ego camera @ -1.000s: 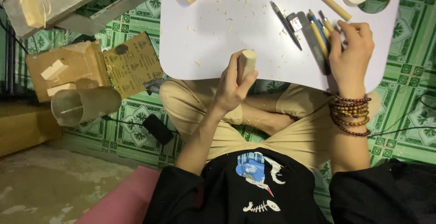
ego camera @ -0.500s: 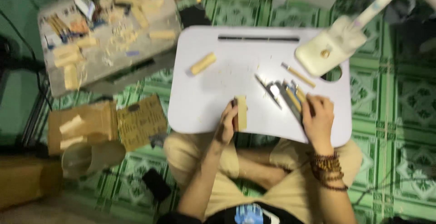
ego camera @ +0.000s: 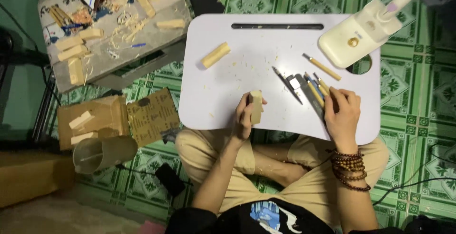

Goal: The person carves and sands a small piece of wood to shape it.

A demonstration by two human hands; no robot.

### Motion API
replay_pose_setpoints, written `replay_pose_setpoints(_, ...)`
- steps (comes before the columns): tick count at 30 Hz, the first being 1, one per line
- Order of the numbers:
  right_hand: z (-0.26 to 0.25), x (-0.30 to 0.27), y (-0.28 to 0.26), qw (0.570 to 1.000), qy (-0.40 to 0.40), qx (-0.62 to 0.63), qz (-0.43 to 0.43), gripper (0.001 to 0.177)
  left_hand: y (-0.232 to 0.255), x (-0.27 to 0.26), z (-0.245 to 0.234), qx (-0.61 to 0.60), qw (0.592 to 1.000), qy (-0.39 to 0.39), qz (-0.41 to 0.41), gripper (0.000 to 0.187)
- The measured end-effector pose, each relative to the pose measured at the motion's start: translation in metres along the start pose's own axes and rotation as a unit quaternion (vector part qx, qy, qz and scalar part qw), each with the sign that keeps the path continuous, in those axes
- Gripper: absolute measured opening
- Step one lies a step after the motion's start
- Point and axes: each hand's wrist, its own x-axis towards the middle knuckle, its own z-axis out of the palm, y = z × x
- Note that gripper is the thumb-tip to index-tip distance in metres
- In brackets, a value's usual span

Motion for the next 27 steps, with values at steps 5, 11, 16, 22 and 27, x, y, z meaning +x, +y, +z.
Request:
replay_pose_setpoints(5, -0.001, 0.001, -0.001, 1.000, -0.010, 0.006, -0.006, 0.024, 0.002, 0.002, -0.001, -0.066, 0.997, -0.026, 0.026, 0.050)
replay_pose_setpoints(11, -0.001, 0.002, -0.003, 0.999, 0.005, 0.043, -0.003, 0.025, 0.013, 0.003, -0.008, 0.089, 0.992, -0.027, 0.084, 0.050)
replay_pose_setpoints(16, -0.004, 0.005, -0.007, 0.998, 0.007, 0.059, 0.003, 0.026, 0.018, 0.007, -0.010, 0.198, 0.971, -0.034, 0.129, 0.045)
replay_pose_setpoints(22, -0.003, 0.005, -0.007, 0.998, 0.021, 0.060, -0.001, 0.028, 0.000, 0.010, -0.013, 0.235, 0.965, -0.019, 0.112, 0.047)
replay_pose_setpoints(27, -0.008, 0.007, -0.012, 0.999, 0.015, 0.044, 0.000, 0.025, -0.013, 0.019, -0.015, 0.280, 0.948, -0.029, 0.146, 0.052)
